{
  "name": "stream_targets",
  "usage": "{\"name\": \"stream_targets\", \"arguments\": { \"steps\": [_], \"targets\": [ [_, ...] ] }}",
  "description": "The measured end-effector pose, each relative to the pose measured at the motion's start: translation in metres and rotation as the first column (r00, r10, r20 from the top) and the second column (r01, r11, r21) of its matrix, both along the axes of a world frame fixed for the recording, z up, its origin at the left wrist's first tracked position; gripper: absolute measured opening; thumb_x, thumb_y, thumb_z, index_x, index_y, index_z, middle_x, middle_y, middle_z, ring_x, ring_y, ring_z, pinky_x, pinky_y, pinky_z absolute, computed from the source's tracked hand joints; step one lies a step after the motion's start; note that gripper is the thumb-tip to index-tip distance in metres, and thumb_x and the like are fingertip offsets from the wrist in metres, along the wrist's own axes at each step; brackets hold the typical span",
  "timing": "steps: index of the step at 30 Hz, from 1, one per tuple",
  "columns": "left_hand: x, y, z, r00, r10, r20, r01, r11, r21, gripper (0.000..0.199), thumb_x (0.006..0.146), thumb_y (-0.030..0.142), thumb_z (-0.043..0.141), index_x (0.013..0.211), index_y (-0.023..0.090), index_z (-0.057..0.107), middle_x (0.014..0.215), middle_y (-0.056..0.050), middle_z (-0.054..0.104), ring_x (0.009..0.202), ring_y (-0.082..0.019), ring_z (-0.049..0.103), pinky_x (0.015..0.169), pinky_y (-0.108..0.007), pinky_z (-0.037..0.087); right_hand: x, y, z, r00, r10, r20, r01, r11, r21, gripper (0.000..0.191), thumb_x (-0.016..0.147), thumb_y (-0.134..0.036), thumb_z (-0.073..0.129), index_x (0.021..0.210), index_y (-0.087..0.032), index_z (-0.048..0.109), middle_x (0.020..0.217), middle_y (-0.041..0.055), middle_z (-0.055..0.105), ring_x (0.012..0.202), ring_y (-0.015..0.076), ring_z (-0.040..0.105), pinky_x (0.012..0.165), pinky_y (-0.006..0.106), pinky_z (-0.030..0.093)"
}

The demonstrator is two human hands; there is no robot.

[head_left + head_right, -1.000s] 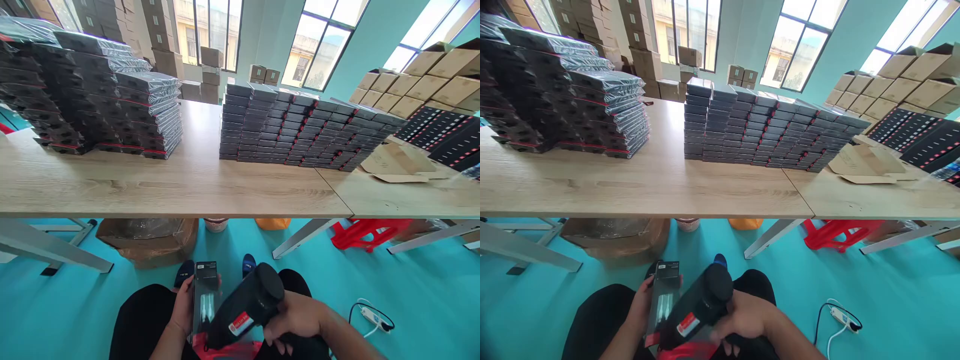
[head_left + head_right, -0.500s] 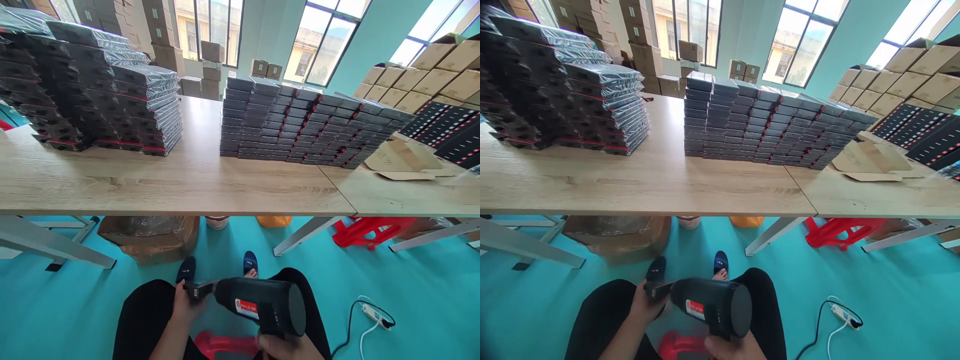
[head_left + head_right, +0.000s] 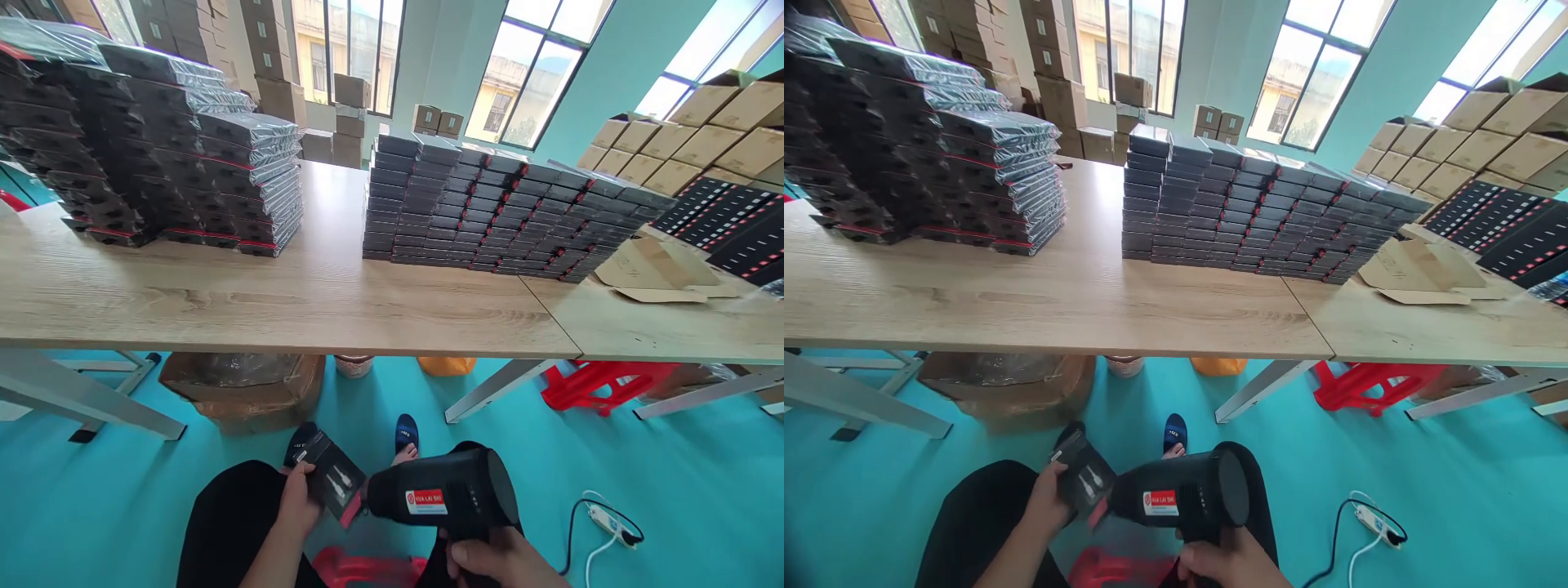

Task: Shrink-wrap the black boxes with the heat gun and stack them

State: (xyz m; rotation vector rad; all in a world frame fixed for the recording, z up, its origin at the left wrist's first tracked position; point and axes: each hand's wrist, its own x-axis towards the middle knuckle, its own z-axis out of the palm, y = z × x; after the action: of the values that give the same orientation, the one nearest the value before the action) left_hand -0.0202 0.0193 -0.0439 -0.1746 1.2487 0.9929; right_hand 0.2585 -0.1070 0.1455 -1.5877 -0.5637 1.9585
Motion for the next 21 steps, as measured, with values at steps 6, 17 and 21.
{"name": "stream_targets", "arguments": {
  "steps": [6,17,21],
  "targets": [
    [0.021,-0.01,-0.003,0.982,-0.153,-0.11,0.166,0.978,0.123,0.024,0.057,-0.003,0.054,0.058,0.02,0.049,0.049,0.005,0.052,0.042,-0.013,0.053,0.042,-0.022,0.039,-0.019,0.011,0.005,0.998,0.045,-0.039,-0.043,0.997,0.058,0.031,0.064,-0.034,0.079,0.086,-0.014,0.071,0.071,0.0032,0.067,0.068,0.0178,0.061,0.065,0.031,0.047],
    [0.02,-0.008,0.031,0.972,-0.235,0.0,0.233,0.963,0.135,0.022,0.085,0.029,0.052,0.073,0.016,0.066,0.053,-0.004,0.062,0.042,-0.018,0.056,0.041,-0.028,0.043,-0.028,0.07,0.021,0.999,0.041,0.021,-0.044,0.978,0.203,0.022,0.069,-0.033,0.072,0.078,-0.014,0.065,0.067,0.0019,0.065,0.053,0.0145,0.058,0.047,0.027,0.043],
    [0.021,-0.005,0.033,0.971,-0.238,-0.019,0.238,0.968,0.08,0.039,0.083,0.054,0.063,0.095,0.018,0.069,0.063,-0.005,0.069,0.048,-0.022,0.064,0.043,-0.03,0.046,-0.029,0.048,0.029,0.976,0.215,0.024,-0.216,0.963,0.161,0.01,0.069,-0.025,0.067,0.071,-0.016,0.065,0.06,-0.0002,0.061,0.049,0.0135,0.055,0.048,0.028,0.043]
  ]
}}
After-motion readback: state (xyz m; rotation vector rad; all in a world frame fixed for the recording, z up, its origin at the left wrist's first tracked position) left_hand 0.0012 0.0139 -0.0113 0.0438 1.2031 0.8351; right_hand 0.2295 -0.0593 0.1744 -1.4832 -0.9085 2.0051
